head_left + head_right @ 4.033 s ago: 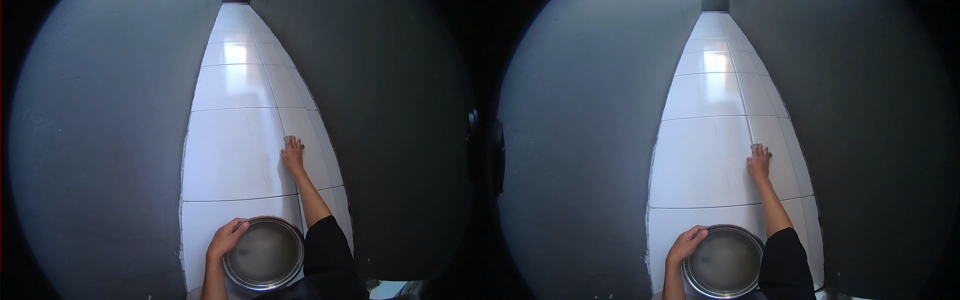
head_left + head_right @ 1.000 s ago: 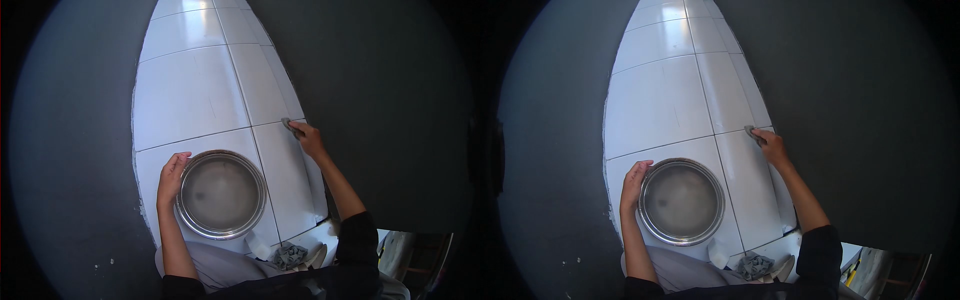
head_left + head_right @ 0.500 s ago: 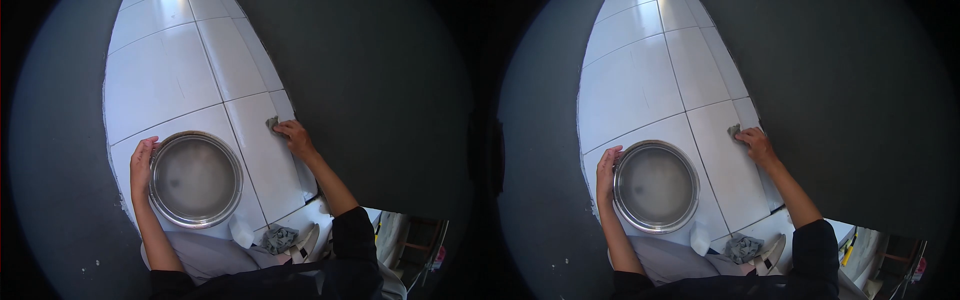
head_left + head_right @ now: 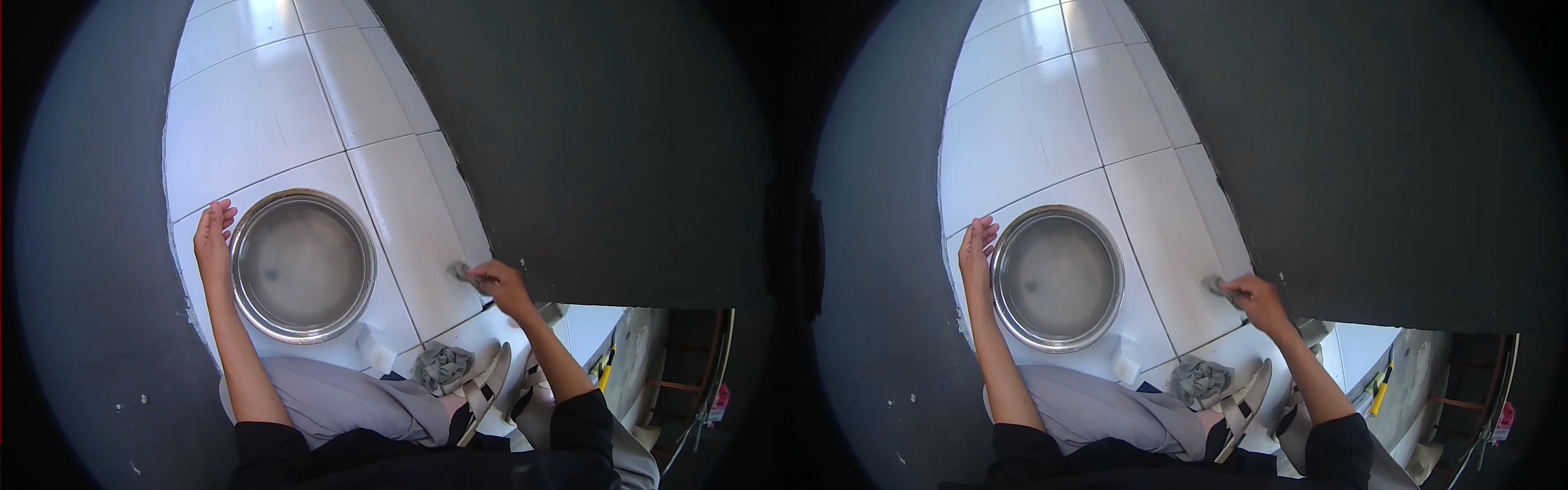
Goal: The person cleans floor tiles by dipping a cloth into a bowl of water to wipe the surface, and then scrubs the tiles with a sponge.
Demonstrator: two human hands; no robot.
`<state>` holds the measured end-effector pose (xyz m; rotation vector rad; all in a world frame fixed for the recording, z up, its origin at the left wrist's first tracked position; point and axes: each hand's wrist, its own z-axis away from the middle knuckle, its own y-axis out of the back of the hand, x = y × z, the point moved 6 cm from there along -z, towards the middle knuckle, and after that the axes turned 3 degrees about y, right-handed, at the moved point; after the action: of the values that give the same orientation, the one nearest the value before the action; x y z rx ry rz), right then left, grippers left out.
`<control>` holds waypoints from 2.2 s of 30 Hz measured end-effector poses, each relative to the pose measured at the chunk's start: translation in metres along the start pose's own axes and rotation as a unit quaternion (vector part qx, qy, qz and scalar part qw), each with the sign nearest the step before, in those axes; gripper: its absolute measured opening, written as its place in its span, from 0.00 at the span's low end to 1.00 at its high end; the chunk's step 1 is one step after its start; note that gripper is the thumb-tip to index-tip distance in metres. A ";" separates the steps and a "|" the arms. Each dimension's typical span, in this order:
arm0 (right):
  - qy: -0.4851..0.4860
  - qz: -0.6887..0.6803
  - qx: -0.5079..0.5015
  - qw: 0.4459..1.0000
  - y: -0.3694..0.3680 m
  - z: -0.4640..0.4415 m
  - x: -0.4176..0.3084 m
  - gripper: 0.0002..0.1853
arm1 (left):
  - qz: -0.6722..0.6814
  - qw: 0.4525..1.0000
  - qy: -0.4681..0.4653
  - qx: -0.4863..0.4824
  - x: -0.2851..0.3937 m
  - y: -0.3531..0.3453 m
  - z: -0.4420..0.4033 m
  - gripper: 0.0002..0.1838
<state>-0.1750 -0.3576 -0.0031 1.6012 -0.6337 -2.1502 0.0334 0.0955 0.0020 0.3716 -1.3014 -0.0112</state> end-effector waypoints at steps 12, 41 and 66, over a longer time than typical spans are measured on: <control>0.246 0.118 0.065 0.960 -0.099 -0.236 -0.118 0.16 | -0.014 1.000 0.015 0.020 0.001 0.001 -0.006 0.28; -0.077 -0.583 -0.034 0.808 -0.071 -0.033 -0.110 0.20 | 0.098 0.995 0.004 0.023 0.000 0.008 -0.004 0.28; 0.041 -0.185 -0.181 0.965 -0.196 -0.124 -0.185 0.08 | 0.116 0.993 0.006 0.007 0.015 0.010 -0.001 0.30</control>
<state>-0.0122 -0.1101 0.0011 1.6853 0.0996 -2.2686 0.0367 0.1022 0.0188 0.2314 -1.3258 0.1956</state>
